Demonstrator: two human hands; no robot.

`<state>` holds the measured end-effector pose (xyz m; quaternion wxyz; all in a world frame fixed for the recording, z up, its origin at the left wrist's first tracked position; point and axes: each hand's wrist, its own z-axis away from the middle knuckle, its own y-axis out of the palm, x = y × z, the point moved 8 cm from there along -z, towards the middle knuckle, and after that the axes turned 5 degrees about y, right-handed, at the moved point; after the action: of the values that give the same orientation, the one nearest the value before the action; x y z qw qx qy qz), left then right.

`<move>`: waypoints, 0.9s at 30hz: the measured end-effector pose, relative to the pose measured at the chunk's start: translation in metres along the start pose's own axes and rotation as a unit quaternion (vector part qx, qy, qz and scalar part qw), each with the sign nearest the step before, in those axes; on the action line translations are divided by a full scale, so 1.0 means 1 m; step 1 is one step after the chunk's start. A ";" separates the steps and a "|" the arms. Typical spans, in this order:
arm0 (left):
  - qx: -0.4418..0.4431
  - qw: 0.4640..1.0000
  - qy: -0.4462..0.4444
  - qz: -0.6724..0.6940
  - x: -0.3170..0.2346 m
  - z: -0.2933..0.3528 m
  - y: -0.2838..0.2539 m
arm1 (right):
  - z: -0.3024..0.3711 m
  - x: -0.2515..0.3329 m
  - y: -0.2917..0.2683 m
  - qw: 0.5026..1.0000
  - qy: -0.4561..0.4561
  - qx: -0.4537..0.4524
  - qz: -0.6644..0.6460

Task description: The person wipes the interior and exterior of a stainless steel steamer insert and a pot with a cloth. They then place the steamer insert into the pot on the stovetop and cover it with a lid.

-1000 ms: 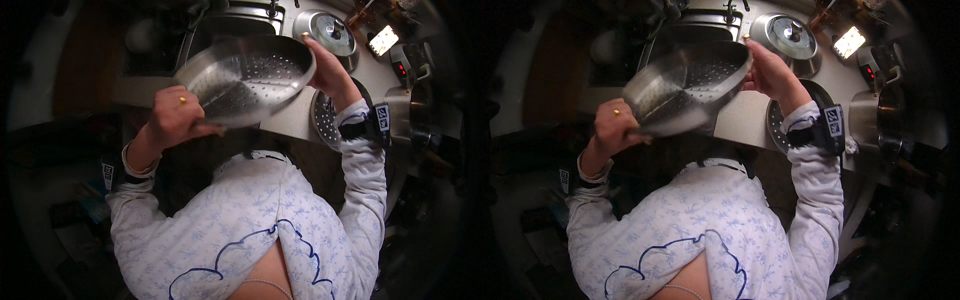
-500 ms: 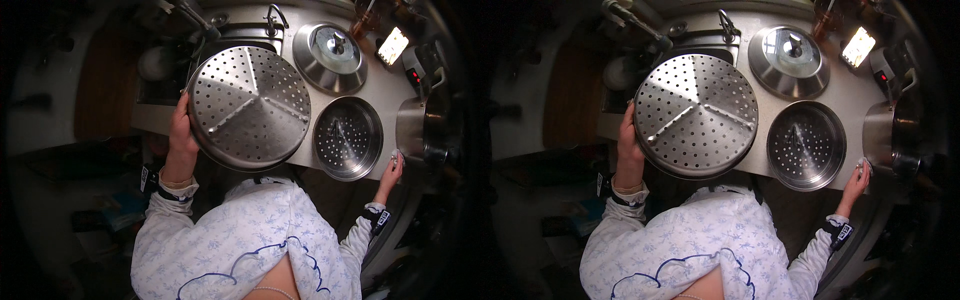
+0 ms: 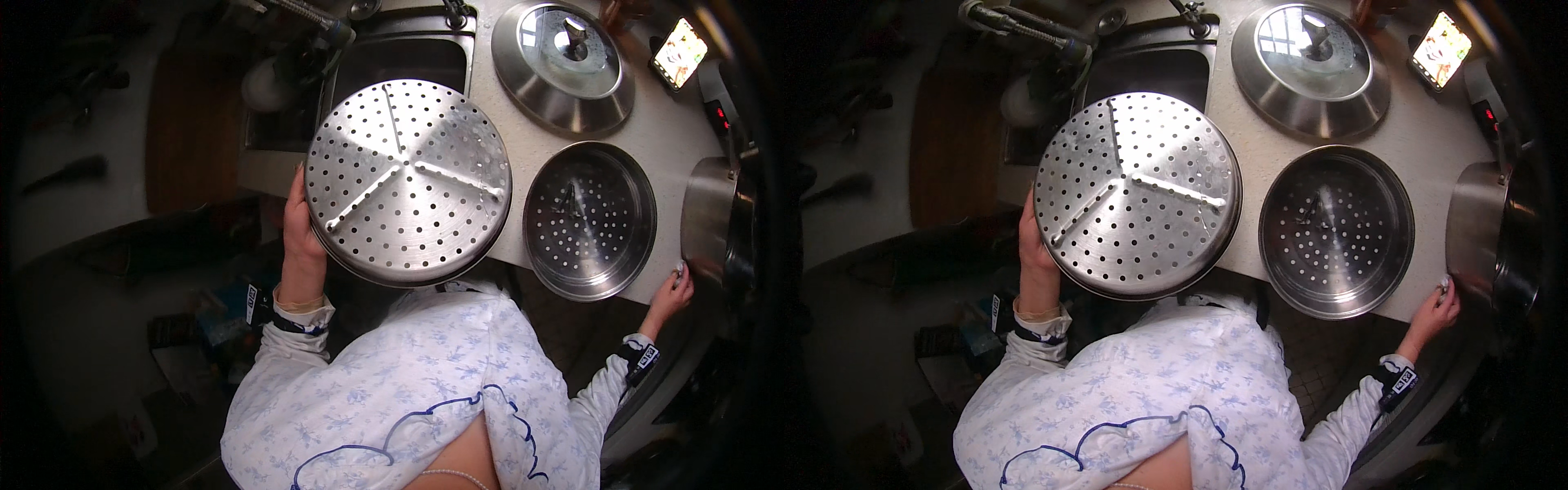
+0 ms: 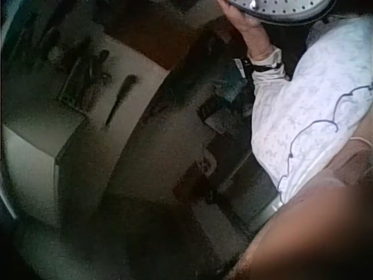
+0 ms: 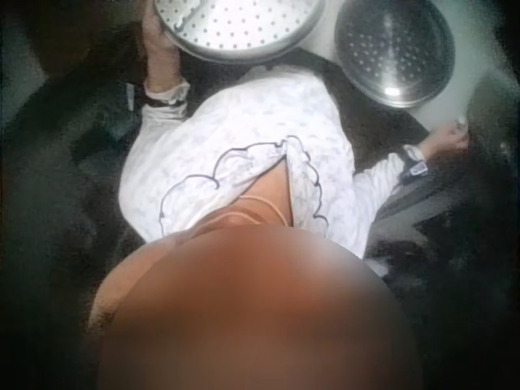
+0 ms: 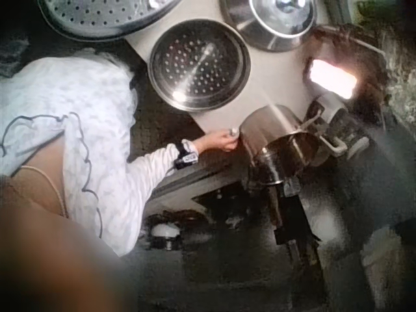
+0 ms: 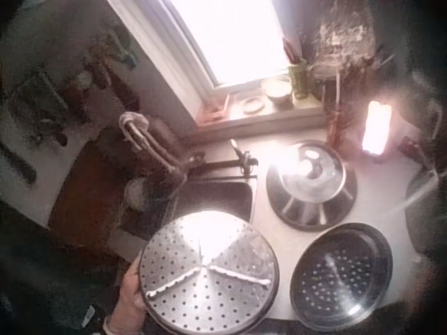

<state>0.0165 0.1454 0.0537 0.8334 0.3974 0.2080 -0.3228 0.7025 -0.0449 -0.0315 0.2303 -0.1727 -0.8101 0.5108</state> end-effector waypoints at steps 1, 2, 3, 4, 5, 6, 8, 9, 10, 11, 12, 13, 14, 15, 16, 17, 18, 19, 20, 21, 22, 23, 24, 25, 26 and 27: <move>0.014 0.999 -0.019 0.023 0.002 0.000 0.001 | 0.000 0.000 -0.001 0.998 -0.020 -0.016 0.056; 0.042 0.999 -0.010 0.021 0.001 0.000 0.004 | 0.000 -0.006 0.002 0.999 0.001 -0.001 0.033; 0.037 0.999 -0.006 0.020 0.001 0.001 0.003 | 0.000 -0.012 0.006 1.000 0.023 0.015 0.009; 0.025 0.999 -0.009 0.028 0.002 0.002 0.001 | 0.000 -0.017 0.006 0.999 0.038 0.009 -0.024; 0.066 0.997 -0.022 0.040 0.004 0.003 0.008 | 0.000 -0.023 0.011 0.997 0.065 0.035 -0.026; 0.083 0.996 -0.002 0.042 0.001 0.004 0.011 | 0.000 -0.028 0.013 0.995 0.085 0.039 -0.040; 0.084 0.995 0.020 0.052 -0.003 0.005 0.011 | 0.000 -0.032 0.014 0.992 0.106 0.046 -0.043; 0.061 0.997 0.032 0.030 -0.005 0.004 0.006 | -0.001 -0.032 0.014 0.993 0.107 0.048 -0.032; 0.048 0.997 0.044 0.029 -0.007 0.003 0.002 | -0.001 -0.033 0.014 0.992 0.115 0.055 -0.026; 0.093 0.994 0.033 0.054 -0.007 0.004 0.007 | -0.001 -0.032 0.013 0.992 0.110 0.054 -0.031; 0.101 0.992 0.033 0.063 -0.008 0.003 0.006 | -0.001 -0.033 0.014 0.991 0.115 0.059 -0.041; 0.088 0.994 0.035 0.059 -0.009 0.002 0.001 | 0.000 -0.034 0.016 0.988 0.123 0.069 -0.059; 0.075 0.995 0.037 0.055 -0.009 0.001 -0.004 | 0.000 -0.036 0.016 0.989 0.126 0.062 -0.048; 0.061 0.996 0.039 0.051 -0.010 -0.001 -0.009 | 0.002 -0.039 0.017 0.988 0.132 0.061 -0.045; 0.064 0.996 0.042 0.050 -0.011 -0.002 -0.010 | 0.002 -0.040 0.016 0.990 0.126 0.043 -0.048; 0.066 0.996 0.044 0.050 -0.011 -0.002 -0.012 | 0.004 -0.046 0.022 0.986 0.148 0.073 -0.008; 0.086 0.994 0.045 0.053 -0.012 -0.002 -0.010 | 0.005 -0.049 0.022 0.983 0.159 0.083 0.021; 0.068 0.995 0.057 0.045 -0.013 -0.003 -0.014 | 0.004 -0.049 0.020 0.983 0.159 0.082 0.036; 0.068 0.995 0.064 0.039 -0.015 -0.003 -0.016 | 0.003 -0.046 0.018 0.981 0.158 0.112 0.024; 0.072 0.994 0.075 0.032 -0.016 -0.002 -0.016 | -0.001 -0.038 0.015 0.978 0.158 0.134 -0.001; 0.068 0.994 0.082 0.025 -0.018 -0.002 -0.017 | -0.001 -0.028 0.013 0.969 0.182 0.168 -0.016; 0.074 0.994 0.049 0.056 -0.013 -0.001 -0.017 | 0.002 -0.026 0.001 0.931 0.295 0.194 -0.089; 0.083 0.994 0.046 0.060 -0.012 0.000 -0.017 | -0.010 0.005 -0.018 0.929 0.267 0.141 -0.214; 0.083 0.993 0.048 0.062 -0.013 0.001 -0.018 | -0.017 0.030 -0.039 0.892 0.303 0.082 -0.325; 0.091 0.993 0.048 0.058 -0.014 0.002 -0.016 | -0.030 0.083 -0.055 0.897 0.218 0.106 -0.369; 0.118 0.987 0.016 0.111 -0.010 0.004 -0.010 | -0.040 0.138 -0.074 0.885 0.139 0.118 -0.429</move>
<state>0.0028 0.1408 0.0569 0.8080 0.5185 0.1368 -0.2442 0.6055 0.0249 0.0779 0.5558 0.1506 -0.6984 0.4250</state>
